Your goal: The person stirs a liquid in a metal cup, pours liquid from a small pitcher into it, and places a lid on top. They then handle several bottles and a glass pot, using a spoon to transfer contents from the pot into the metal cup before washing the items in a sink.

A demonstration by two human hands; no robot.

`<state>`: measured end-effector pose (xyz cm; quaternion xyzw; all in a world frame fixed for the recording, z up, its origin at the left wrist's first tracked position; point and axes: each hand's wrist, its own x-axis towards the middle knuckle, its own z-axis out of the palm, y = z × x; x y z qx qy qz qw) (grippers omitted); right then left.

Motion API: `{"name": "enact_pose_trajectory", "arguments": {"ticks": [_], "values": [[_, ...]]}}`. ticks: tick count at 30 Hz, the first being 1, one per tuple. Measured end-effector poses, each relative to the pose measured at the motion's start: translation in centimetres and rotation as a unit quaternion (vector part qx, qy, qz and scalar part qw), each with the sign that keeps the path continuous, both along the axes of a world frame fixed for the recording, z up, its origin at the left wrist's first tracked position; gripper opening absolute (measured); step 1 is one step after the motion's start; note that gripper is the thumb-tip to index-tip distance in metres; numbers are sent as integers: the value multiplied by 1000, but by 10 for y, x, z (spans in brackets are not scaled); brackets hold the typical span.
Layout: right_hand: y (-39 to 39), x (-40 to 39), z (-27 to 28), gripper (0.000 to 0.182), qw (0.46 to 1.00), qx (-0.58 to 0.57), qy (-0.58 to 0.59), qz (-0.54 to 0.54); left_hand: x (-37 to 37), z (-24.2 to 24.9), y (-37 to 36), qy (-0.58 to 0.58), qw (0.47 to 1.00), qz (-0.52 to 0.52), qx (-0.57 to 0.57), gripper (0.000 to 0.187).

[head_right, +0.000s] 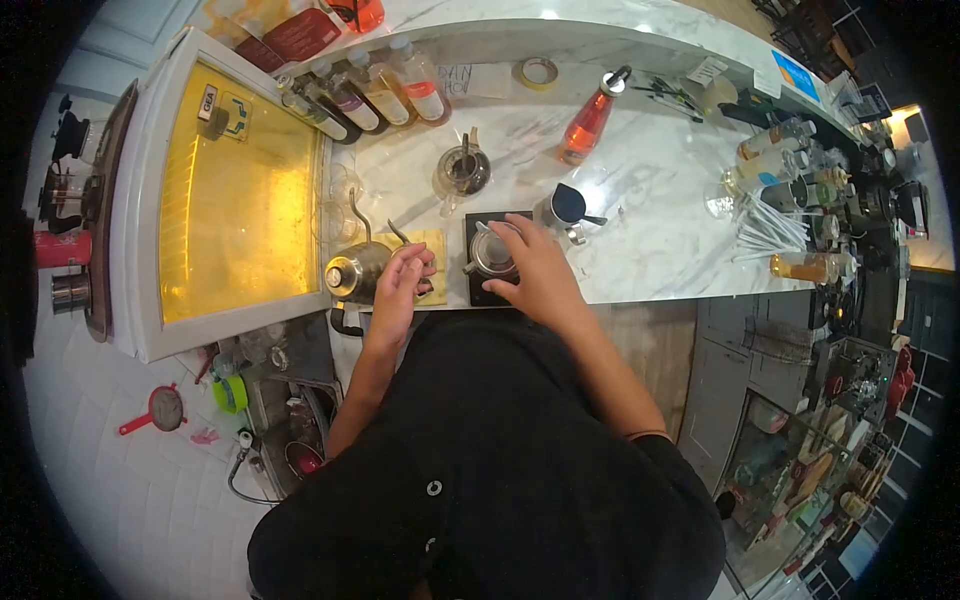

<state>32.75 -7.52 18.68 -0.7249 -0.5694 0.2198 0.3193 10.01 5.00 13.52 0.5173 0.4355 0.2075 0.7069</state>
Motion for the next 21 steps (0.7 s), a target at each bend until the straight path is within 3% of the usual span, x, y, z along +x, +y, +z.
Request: {"name": "enact_pose_trajectory", "arguments": {"ticks": [6, 14, 16, 21], "values": [[6, -10, -20, 76, 995, -11, -99, -3, -1, 10, 1, -7, 1000, -24, 6, 40], [3, -14, -11, 74, 998, 4, -42, -42, -5, 9, -6, -19, 999, -46, -8, 40], [3, -13, -8, 73, 996, 20, 54, -66, -5, 5, -7, -22, 998, -56, -11, 40], [-15, -7, -12, 62, 980, 138, 44, -139, 2, 0, -11, -22, 998, -57, -11, 40]]}}
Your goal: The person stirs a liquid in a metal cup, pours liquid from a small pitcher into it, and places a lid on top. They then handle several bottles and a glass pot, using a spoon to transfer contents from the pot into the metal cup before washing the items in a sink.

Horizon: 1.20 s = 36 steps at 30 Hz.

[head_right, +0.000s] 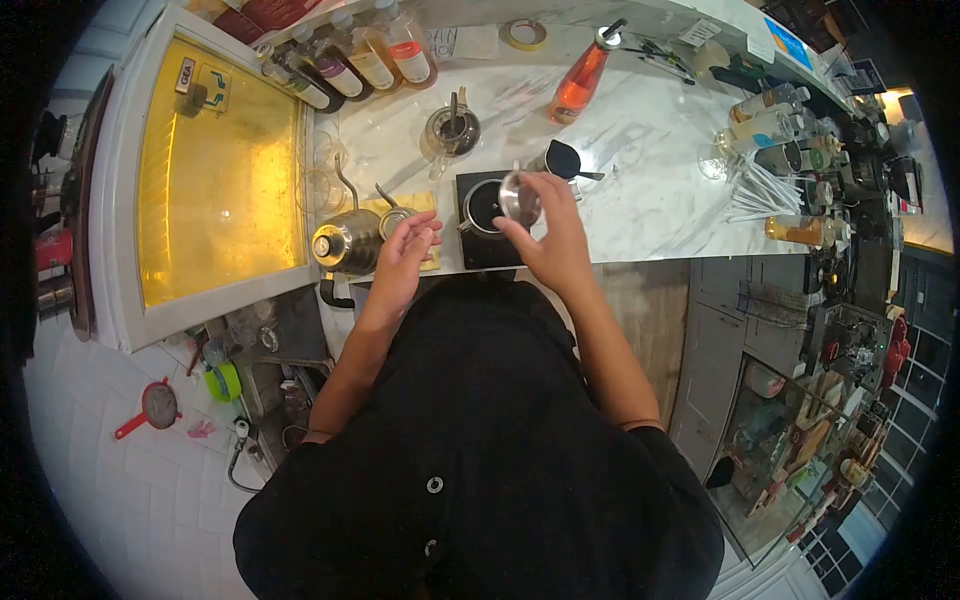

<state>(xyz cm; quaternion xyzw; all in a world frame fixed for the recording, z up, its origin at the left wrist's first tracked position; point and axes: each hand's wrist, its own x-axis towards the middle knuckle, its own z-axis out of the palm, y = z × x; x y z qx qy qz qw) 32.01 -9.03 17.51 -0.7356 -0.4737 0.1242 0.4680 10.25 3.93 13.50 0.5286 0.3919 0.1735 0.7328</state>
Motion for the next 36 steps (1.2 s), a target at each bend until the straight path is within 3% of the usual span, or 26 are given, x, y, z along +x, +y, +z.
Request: {"name": "enact_pose_trajectory", "arguments": {"ticks": [4, 7, 12, 20, 26, 28, 29, 32, 36], "values": [[-39, 9, -15, 54, 998, -39, 41, -40, 8, -9, -1, 12, 999, 3, 44, 41], [-71, 19, -49, 53, 999, -43, 6, -19, 15, -14, -3, 18, 999, 18, 44, 40], [-92, 36, -104, 62, 965, -252, -74, -13, 24, -20, -4, 23, 996, 48, 66, 38], [-78, 43, -163, 62, 954, -247, -166, -22, 26, -14, -10, 41, 993, 56, 92, 36], [-84, 49, -158, 59, 962, -197, -190, -25, 25, -17, -18, 48, 992, 59, 100, 36], [-89, 58, -160, 52, 984, -84, -144, -64, 24, -20, -17, 48, 992, 56, 105, 37], [-90, 60, -161, 52, 984, -83, -145, -62, 22, -21, -18, 48, 991, 50, 115, 37], [-78, 66, -117, 43, 972, -65, 38, -222, 24, -14, -22, 38, 992, 63, 98, 38], [-35, 77, -93, 43, 966, -18, 150, -211, 25, -17, -19, 39, 993, 66, 84, 39]]}}
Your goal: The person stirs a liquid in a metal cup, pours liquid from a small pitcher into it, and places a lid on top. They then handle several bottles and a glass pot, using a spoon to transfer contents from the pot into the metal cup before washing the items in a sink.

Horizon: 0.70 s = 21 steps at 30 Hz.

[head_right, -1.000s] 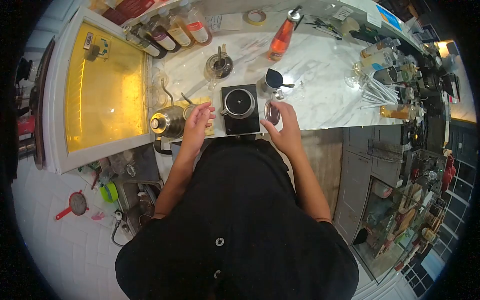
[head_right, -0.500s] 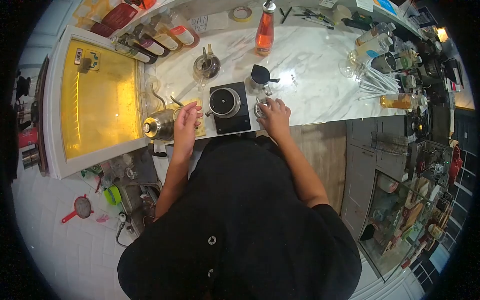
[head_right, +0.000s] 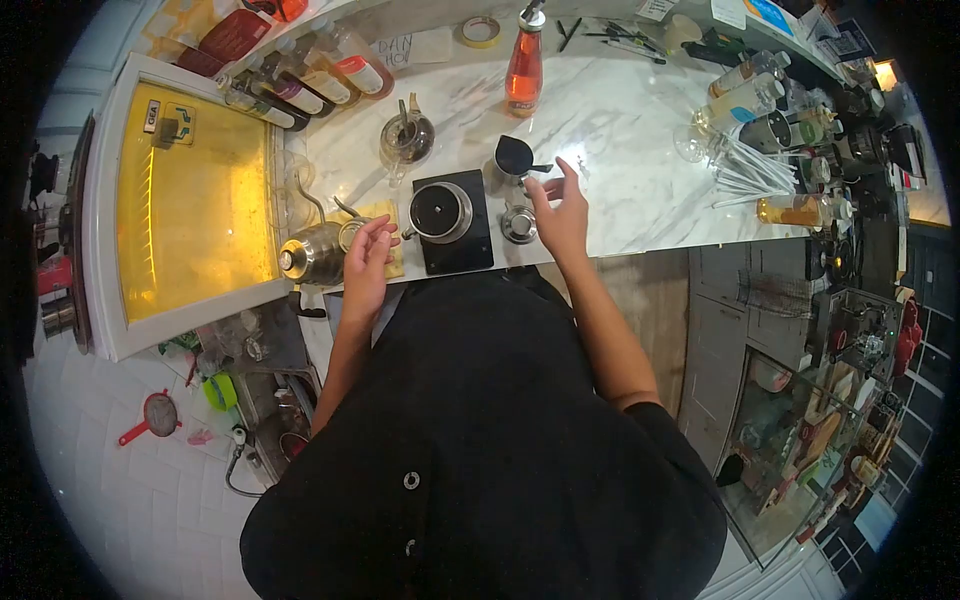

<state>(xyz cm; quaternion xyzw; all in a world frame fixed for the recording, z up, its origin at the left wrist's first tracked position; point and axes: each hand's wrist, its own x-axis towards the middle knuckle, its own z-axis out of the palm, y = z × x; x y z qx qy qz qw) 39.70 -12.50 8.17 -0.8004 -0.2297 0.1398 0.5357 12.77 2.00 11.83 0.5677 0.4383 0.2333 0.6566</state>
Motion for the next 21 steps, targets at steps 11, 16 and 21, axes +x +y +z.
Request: {"name": "enact_pose_trajectory", "arguments": {"ticks": [11, 16, 21], "values": [[3, 6, 61, 17, 926, 28, -363, 103, 2, -13, 6, 10, 999, -29, 32, 38], [-9, -4, 136, 25, 924, 104, -292, 226, 2, -14, 12, 21, 997, -43, 59, 35], [9, -13, 142, 29, 839, 68, -356, 405, 5, 0, 15, 59, 993, -69, 74, 34]]}}
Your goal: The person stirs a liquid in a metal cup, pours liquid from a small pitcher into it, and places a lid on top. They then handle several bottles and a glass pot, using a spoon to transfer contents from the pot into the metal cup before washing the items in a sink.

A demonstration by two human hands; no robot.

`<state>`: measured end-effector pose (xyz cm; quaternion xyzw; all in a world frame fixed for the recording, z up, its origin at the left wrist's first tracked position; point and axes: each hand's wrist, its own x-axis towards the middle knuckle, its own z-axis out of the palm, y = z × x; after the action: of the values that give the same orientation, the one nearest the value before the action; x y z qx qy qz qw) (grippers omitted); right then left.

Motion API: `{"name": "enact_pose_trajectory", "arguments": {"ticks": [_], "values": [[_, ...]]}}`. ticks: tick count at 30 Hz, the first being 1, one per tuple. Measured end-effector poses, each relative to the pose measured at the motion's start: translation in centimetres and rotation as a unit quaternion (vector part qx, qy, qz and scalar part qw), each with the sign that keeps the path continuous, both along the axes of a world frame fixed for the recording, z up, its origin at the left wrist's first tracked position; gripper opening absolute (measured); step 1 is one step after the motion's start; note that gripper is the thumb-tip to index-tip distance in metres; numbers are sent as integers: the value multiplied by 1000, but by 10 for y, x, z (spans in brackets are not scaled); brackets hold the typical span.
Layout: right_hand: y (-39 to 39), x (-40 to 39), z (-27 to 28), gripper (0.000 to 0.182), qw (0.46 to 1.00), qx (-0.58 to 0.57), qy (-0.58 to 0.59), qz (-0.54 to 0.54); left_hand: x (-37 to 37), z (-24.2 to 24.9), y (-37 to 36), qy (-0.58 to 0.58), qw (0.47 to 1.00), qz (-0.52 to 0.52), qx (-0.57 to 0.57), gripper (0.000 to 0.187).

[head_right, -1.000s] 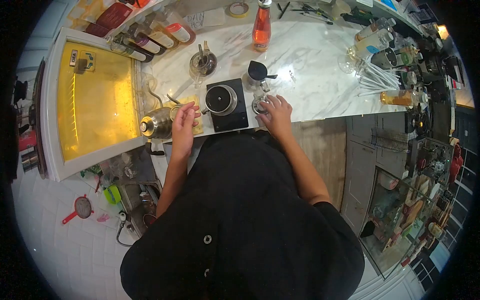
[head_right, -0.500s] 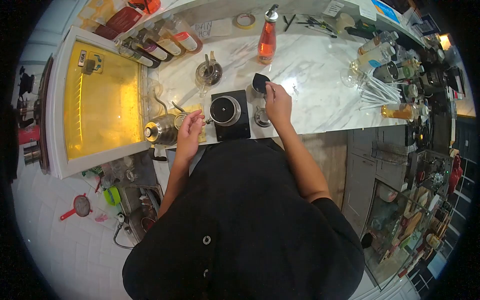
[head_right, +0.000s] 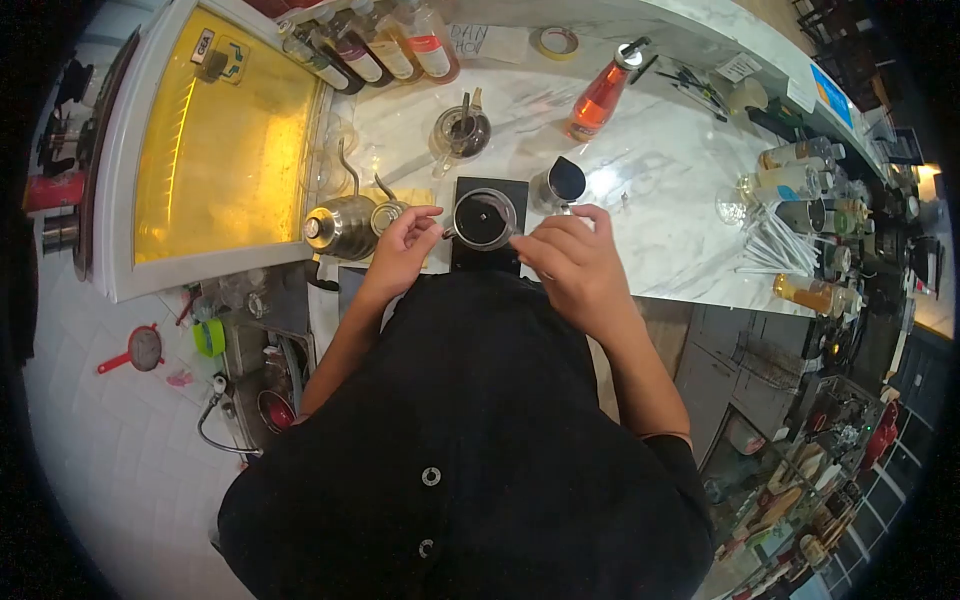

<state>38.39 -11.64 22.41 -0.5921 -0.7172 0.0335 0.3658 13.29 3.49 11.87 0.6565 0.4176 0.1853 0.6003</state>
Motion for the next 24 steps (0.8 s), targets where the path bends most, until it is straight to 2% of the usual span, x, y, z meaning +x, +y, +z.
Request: {"name": "enact_pose_trajectory", "arguments": {"ticks": [5, 7, 10, 14, 16, 20, 22, 24], "values": [[11, -6, -12, 27, 996, -66, -32, 54, 1, 8, -2, 24, 999, -15, 16, 33], [16, -7, -13, 34, 993, -81, -47, 71, 3, 9, -3, 15, 1000, -10, 4, 32], [22, -6, -17, 35, 991, -96, -56, 80, 4, 8, -2, 36, 999, -21, 10, 28], [23, -1, -18, 34, 991, -93, -62, 70, 2, 2, -1, 37, 999, -25, 4, 24], [20, 2, -19, 24, 991, -100, -63, 58, 3, 7, -1, 39, 999, -30, -8, 21], [17, -3, -16, 25, 990, -108, -56, 69, 3, 5, 0, 33, 999, -33, 13, 20], [19, -7, -20, 34, 992, -96, -50, 70, 4, 7, -1, 25, 999, -26, 2, 20], [22, -5, -22, 30, 993, -87, -56, 58, 4, 6, 0, 21, 999, -30, 1, 20]]}}
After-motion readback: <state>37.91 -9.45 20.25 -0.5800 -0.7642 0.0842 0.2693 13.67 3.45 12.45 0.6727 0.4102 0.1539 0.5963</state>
